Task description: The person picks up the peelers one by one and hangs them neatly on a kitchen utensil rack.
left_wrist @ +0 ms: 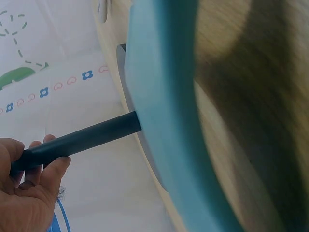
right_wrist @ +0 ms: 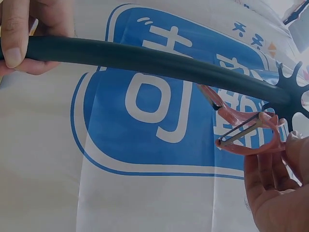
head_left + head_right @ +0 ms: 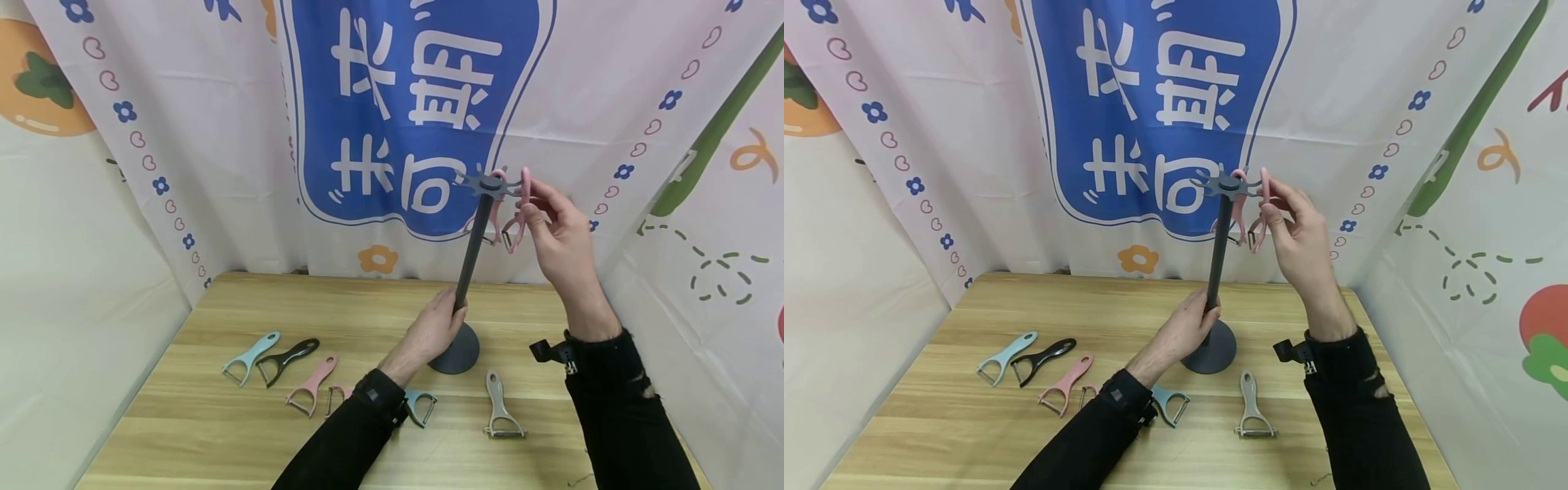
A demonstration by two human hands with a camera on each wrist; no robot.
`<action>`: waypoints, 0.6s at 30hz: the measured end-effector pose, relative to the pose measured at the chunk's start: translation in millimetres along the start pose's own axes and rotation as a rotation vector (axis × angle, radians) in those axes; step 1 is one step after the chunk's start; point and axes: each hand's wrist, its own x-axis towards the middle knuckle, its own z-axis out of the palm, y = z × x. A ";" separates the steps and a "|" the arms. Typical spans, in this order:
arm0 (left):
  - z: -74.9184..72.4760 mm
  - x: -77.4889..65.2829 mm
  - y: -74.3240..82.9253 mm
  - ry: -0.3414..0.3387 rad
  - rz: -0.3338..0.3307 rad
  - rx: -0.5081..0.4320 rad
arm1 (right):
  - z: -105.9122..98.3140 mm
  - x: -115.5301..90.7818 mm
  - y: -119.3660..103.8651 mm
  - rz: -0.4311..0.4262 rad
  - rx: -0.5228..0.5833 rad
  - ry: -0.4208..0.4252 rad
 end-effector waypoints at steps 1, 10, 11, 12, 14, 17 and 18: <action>0.0 0.0 0.0 -0.001 -0.001 0.000 | 0.1 0.1 0.1 0.000 0.001 -0.002; 0.4 0.2 -0.9 -0.003 0.002 -0.002 | 3.8 0.3 3.5 -0.022 0.017 -0.023; 0.4 0.3 -1.1 -0.003 0.004 -0.002 | 4.1 0.2 3.9 -0.022 0.019 -0.026; 0.5 0.4 -1.3 -0.003 0.005 -0.002 | 4.5 0.0 4.3 -0.021 0.020 -0.028; 0.5 0.7 -1.5 -0.004 0.007 -0.001 | 5.3 -0.1 5.1 -0.023 0.030 -0.034; 0.6 1.0 -1.6 -0.004 0.005 0.002 | 6.8 -0.1 6.4 -0.028 0.036 -0.036; 0.5 1.0 -1.6 -0.004 0.003 0.002 | 7.4 -0.1 6.8 -0.029 0.043 -0.036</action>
